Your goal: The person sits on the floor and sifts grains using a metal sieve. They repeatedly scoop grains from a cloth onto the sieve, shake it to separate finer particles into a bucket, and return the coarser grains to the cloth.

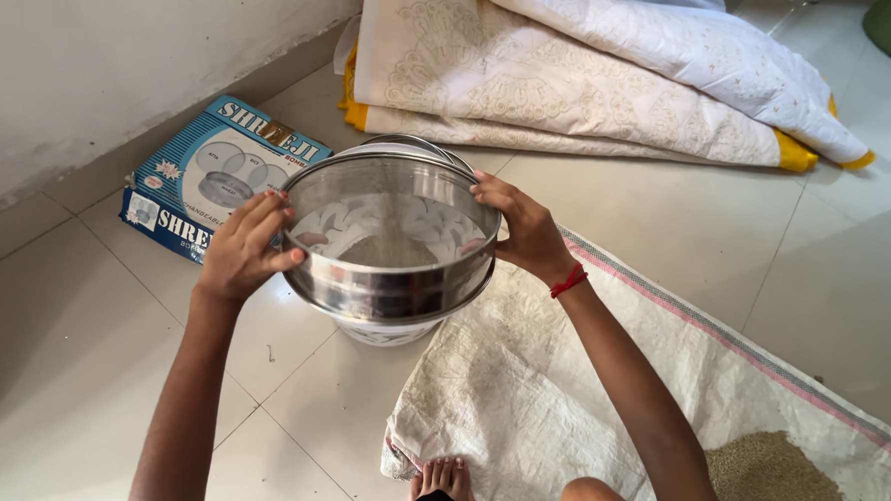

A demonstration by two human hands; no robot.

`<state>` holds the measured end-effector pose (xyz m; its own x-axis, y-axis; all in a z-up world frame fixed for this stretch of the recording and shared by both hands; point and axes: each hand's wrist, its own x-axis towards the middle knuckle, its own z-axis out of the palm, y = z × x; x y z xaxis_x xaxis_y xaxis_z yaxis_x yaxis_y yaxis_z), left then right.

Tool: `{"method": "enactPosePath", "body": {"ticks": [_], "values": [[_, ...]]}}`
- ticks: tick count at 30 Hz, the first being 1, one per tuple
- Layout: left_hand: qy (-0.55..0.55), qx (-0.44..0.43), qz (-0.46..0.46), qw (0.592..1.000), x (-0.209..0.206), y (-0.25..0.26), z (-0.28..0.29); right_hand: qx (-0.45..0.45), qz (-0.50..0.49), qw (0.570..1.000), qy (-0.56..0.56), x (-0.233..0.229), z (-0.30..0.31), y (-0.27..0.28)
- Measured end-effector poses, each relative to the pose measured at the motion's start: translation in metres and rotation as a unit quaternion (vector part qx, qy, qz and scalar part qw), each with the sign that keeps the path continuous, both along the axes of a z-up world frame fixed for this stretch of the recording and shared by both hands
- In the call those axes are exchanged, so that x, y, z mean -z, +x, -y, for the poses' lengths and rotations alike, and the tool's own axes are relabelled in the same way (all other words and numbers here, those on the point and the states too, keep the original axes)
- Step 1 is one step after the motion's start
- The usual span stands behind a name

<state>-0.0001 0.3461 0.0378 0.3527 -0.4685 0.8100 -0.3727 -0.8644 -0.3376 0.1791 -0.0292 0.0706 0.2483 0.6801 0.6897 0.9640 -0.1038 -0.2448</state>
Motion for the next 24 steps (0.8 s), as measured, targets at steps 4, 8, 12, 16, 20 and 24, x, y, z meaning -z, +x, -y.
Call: {"method": "enactPosePath", "body": {"ticks": [4,8,12,16,20,24], "values": [[0.036,-0.029,0.026,0.999,0.011,-0.002,-0.005,-0.011,0.078,0.997,0.02,-0.004,-0.002,-0.006],[0.045,-0.04,0.052,0.997,0.022,0.002,-0.008,0.001,0.099,0.995,0.019,-0.003,-0.002,-0.008],[0.055,-0.064,0.079,0.993,0.03,0.006,-0.01,0.014,0.112,0.993,0.019,0.0,-0.002,-0.009],[0.055,-0.065,0.078,0.993,0.036,0.007,-0.013,0.023,0.111,0.993,0.022,0.003,-0.002,-0.011],[0.055,-0.063,0.065,0.994,0.038,0.007,-0.016,0.034,0.101,0.994,0.026,0.005,-0.004,-0.013],[0.053,-0.043,0.081,0.994,0.026,0.01,-0.007,0.04,0.07,0.996,0.034,0.007,0.0,-0.017]]}}
